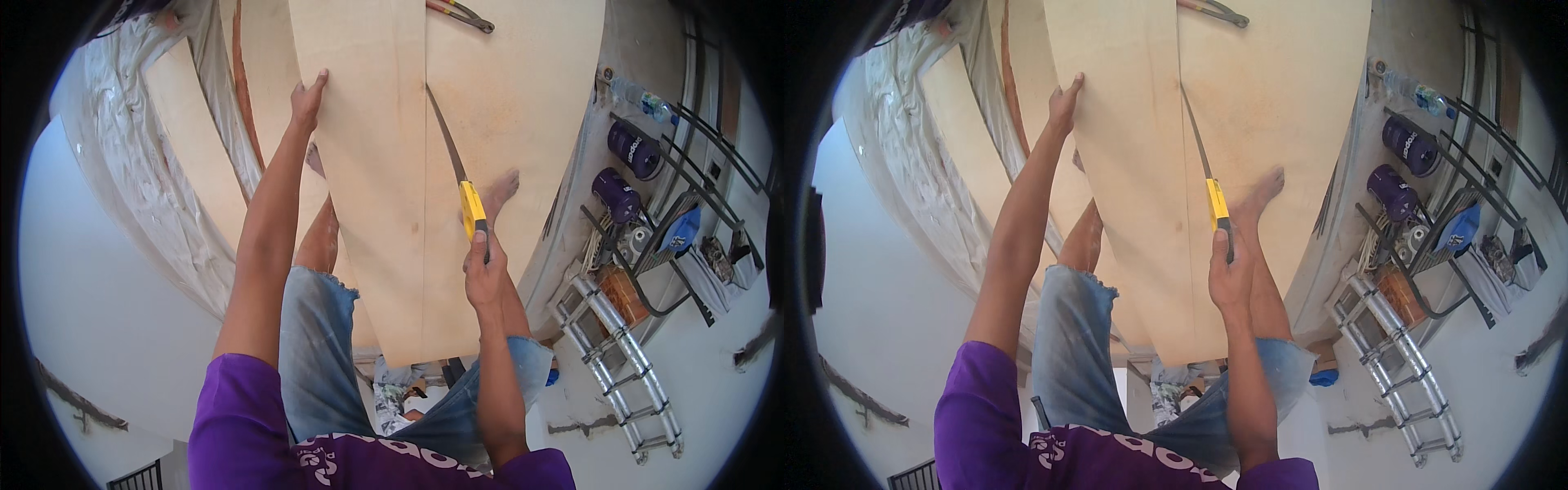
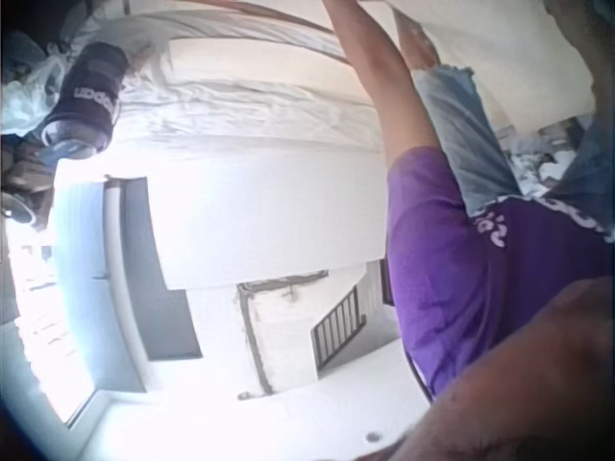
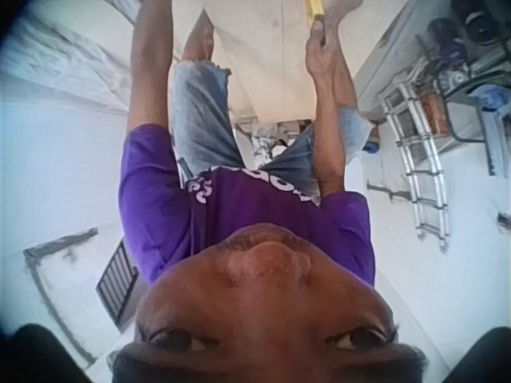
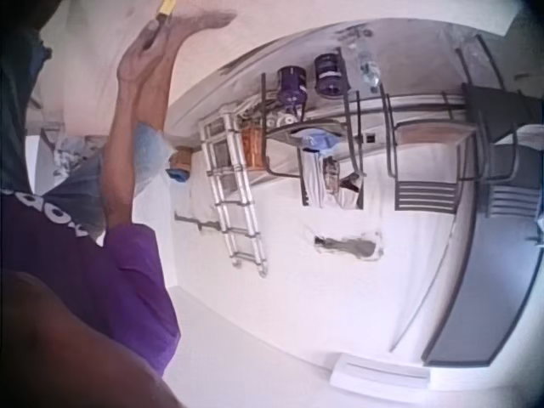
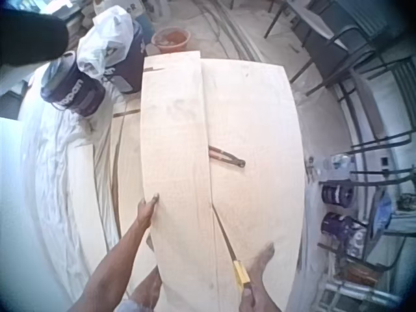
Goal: The person uses a hand saw to cut a large wooden board placed on the floor. They stand barefoot on the board to hold it steady while sawing along a marked line. The person pauses briefly to pick up a pair of pliers before resuming the cutting process.
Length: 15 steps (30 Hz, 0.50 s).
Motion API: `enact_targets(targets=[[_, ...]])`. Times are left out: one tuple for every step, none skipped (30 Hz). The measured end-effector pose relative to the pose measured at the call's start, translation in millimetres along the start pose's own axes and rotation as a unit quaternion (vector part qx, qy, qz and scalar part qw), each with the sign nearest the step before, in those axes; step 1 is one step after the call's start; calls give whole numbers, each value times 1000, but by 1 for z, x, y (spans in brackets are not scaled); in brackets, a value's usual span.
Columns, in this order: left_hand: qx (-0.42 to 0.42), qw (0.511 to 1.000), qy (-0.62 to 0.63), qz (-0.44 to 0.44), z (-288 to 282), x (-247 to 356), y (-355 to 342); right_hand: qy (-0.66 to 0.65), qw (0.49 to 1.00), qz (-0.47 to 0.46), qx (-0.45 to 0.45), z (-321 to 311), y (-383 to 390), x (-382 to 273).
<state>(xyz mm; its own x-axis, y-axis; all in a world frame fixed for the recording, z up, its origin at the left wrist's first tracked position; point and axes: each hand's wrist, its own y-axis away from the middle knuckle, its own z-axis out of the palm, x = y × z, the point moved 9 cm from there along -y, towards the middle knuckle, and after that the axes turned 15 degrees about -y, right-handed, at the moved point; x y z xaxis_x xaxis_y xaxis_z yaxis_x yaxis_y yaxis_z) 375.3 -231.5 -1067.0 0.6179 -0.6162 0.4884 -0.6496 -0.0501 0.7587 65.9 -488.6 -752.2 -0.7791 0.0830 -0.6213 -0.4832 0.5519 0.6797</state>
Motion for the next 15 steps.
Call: enact_targets(targets=[[15, 1000, -5, -3, 2, 2, 3, 110, 992, -60, 30, -6, 4, -13], [31, 999, -11, -7, 1, 4, 6, 299, 934, -184, 60, 2, -9, -37], [-5, 1000, 3, 1, 6, 12, 4, 261, 952, -151, 47, 11, -36, -36], [-42, 999, 17, 7, 13, 17, 7, 224, 967, -118, 37, 21, -63, -35], [-76, 997, 30, 12, 17, 21, 8, 93, 995, -27, -1, 29, -74, -26], [-62, 998, 28, 14, 12, 17, 6, -31, 997, 70, -21, 38, -81, -17], [-49, 998, 25, 16, 10, 14, 4, -9, 997, 71, -19, 34, -75, -28], [-36, 999, 23, 19, 7, 10, 2, -5, 998, 68, -13, 29, -62, -27], [-35, 999, 22, 11, 6, -2, 1, 3, 998, 65, -13, 24, -50, -24], [-30, 999, 22, 8, 1, -5, -3, -10, 999, 51, -11, 16, -31, -10], [-28, 999, 21, 7, -2, -4, -6, -23, 999, 39, -6, 6, -8, 8], [-61, 998, 29, 17, 6, 4, 3, -37, 999, 34, 6, -5, 15, 26], [-97, 994, 36, 30, 14, 20, 12, -36, 999, 5, 16, -5, 6, 23], [-133, 989, 43, 43, 23, 34, 21, -32, 999, -19, 25, -5, 2, 21], [-101, 994, 32, 35, 19, 31, 16, -39, 999, 2, 9, 12, -35, 9]])
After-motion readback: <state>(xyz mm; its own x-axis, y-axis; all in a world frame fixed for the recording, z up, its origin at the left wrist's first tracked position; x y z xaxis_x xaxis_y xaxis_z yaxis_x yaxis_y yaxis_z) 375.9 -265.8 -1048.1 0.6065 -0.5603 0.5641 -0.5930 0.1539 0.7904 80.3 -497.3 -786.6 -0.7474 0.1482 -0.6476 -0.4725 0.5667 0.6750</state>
